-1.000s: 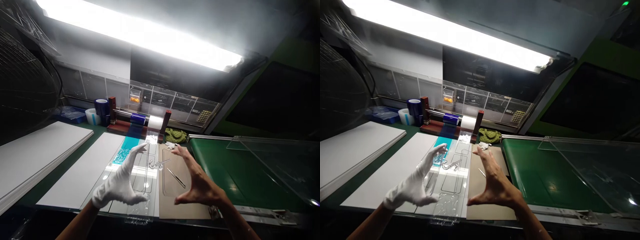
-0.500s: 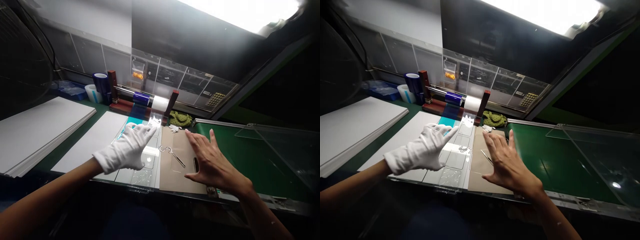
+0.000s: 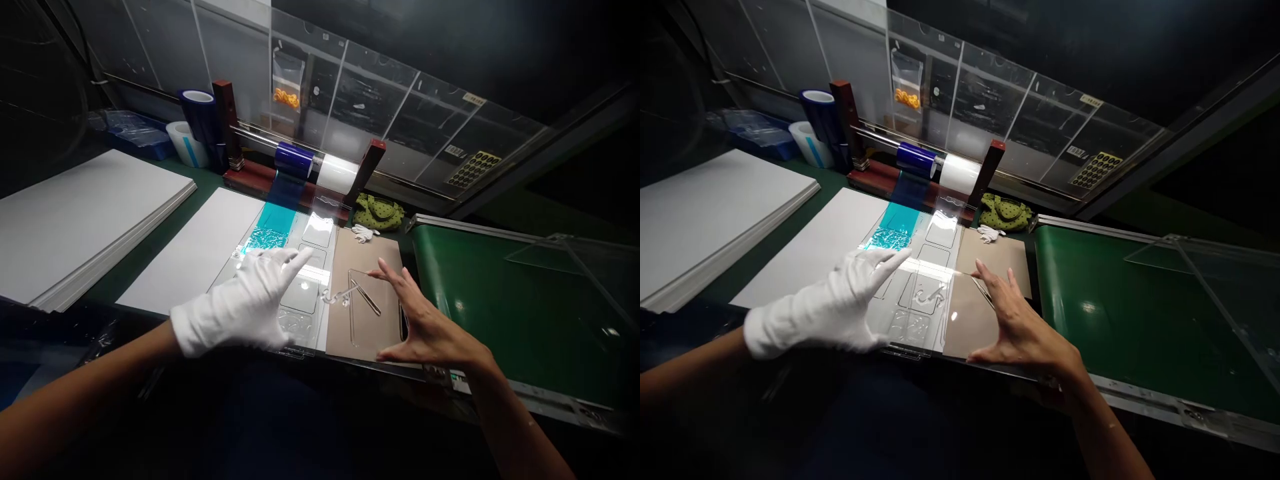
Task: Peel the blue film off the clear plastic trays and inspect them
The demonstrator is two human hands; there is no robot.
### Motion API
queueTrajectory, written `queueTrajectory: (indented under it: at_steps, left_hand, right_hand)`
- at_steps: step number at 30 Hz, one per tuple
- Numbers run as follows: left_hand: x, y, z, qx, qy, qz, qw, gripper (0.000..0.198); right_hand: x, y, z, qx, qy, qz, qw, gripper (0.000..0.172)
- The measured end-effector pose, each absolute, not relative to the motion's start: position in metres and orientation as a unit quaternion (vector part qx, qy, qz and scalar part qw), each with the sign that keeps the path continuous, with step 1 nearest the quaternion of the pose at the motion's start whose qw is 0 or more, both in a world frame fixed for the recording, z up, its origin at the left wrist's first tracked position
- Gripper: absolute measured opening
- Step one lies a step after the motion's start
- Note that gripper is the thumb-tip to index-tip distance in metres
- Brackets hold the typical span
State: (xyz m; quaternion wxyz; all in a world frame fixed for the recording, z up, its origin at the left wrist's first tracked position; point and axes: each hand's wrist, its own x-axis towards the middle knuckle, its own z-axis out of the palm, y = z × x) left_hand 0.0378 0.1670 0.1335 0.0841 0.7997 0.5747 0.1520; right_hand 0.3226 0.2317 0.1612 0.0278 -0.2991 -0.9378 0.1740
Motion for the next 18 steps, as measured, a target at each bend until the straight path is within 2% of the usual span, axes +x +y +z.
queueTrajectory:
  at_steps: [3, 5, 7, 9, 12, 14, 18]
  left_hand:
    - [0.052, 0.169, 0.122, 0.701, 0.69, 0.181, 0.0, 0.122]
    - [0.056, 0.168, 0.109, 0.662, 0.714, 0.223, 0.037, 0.122]
    - [0.055, 0.166, 0.088, 0.629, 0.709, 0.282, 0.149, 0.117]
    - [0.051, 0.162, 0.054, 0.56, 0.679, 0.358, 0.313, 0.106]
    - [0.049, 0.154, -0.004, 0.442, 0.603, 0.432, 0.504, 0.096]
    - [0.05, 0.148, -0.035, 0.343, 0.608, 0.421, 0.579, 0.097]
    - [0.05, 0.139, -0.06, 0.283, 0.555, 0.418, 0.661, 0.083]
  right_hand:
    - [0.317, 0.238, 0.148, -0.345, -0.928, 0.123, 0.069, 0.115]
    - [0.316, 0.248, 0.133, -0.391, -0.91, 0.097, 0.095, 0.115]
    - [0.318, 0.266, 0.111, -0.447, -0.882, 0.093, 0.119, 0.117]
    - [0.322, 0.292, 0.082, -0.502, -0.847, 0.107, 0.136, 0.119]
    - [0.328, 0.337, 0.03, -0.562, -0.807, 0.134, 0.122, 0.122]
    - [0.326, 0.367, -0.004, -0.579, -0.796, 0.151, 0.089, 0.121]
    - [0.31, 0.418, -0.055, -0.567, -0.806, 0.166, 0.041, 0.12]
